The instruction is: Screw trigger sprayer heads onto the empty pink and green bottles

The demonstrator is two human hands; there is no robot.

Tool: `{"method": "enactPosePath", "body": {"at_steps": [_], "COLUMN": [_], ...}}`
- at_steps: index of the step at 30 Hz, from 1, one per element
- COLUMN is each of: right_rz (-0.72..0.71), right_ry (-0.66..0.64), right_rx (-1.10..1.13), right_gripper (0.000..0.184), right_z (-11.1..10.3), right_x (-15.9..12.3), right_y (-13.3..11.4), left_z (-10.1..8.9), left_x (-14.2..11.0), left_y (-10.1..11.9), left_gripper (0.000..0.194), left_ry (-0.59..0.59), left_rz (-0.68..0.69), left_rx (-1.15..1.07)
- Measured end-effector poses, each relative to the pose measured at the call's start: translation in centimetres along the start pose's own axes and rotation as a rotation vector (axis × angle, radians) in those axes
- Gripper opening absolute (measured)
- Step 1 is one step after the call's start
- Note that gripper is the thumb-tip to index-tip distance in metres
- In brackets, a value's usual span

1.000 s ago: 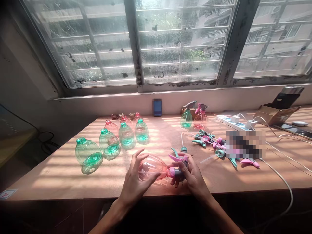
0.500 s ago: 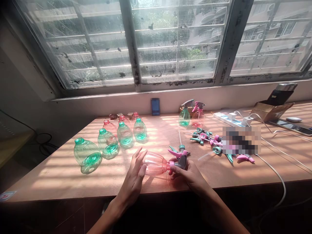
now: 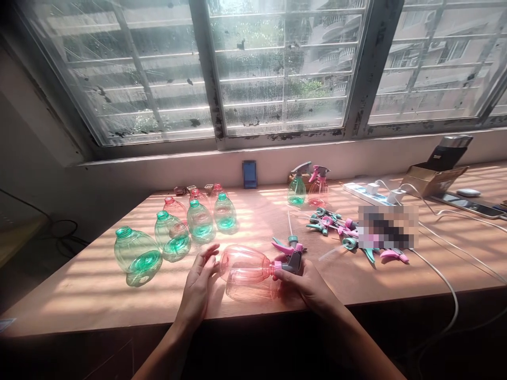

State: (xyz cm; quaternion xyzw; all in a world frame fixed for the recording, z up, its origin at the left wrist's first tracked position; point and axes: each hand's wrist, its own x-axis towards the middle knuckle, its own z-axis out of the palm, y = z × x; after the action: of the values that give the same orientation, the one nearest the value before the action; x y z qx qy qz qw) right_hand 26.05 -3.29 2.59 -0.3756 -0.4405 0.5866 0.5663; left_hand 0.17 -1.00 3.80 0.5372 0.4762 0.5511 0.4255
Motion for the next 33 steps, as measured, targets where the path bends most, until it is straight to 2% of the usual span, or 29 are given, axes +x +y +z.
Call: {"method": "enactPosePath", "body": {"at_steps": [5,9,13,18,22,25,29,33], "right_rz": [-0.012,-0.033,-0.046,-0.008,0.007,-0.001,0.001,-0.024], "right_ry": [0.021,0.018,0.015,-0.002,-0.027,-0.063,-0.060,-0.044], "right_rx": [0.002,-0.010,-0.042,-0.100,-0.104,-0.089,-0.065,-0.069], "right_gripper": [0.042,0.046,0.058,0.055,0.044,0.039,0.040,0.036], "right_z": [-0.2,-0.2,-0.2,0.1,0.3,0.4,0.2,-0.2], "right_x": [0.0,-0.1,-0.3,-0.5,-0.4,-0.4,-0.3,-0.3], "right_y": [0.2,0.3,0.1,-0.3,-0.1,0.1,0.3,0.7], "left_z": [0.6,0.7,0.6,0.6,0.6,0.5,0.6,0.5], "left_x": [-0.2,-0.5,-0.7,-0.8,-0.6,-0.6,-1.0,-1.4], "left_y": [0.3,-0.4,-0.9,-0.8,-0.9,-0.9,-0.5,0.1], "left_gripper": [0.058,0.091,0.098,0.091,0.098,0.107,0.104,0.106], "left_ry": [-0.229,-0.349,-0.343,-0.329,-0.372,-0.346,-0.334,-0.390], "left_rz": [-0.025,0.068,0.169,0.238,0.186,0.168,0.220,0.219], "left_rx": [0.034,0.176,0.219,0.125,0.100,0.113,0.182,0.163]}}
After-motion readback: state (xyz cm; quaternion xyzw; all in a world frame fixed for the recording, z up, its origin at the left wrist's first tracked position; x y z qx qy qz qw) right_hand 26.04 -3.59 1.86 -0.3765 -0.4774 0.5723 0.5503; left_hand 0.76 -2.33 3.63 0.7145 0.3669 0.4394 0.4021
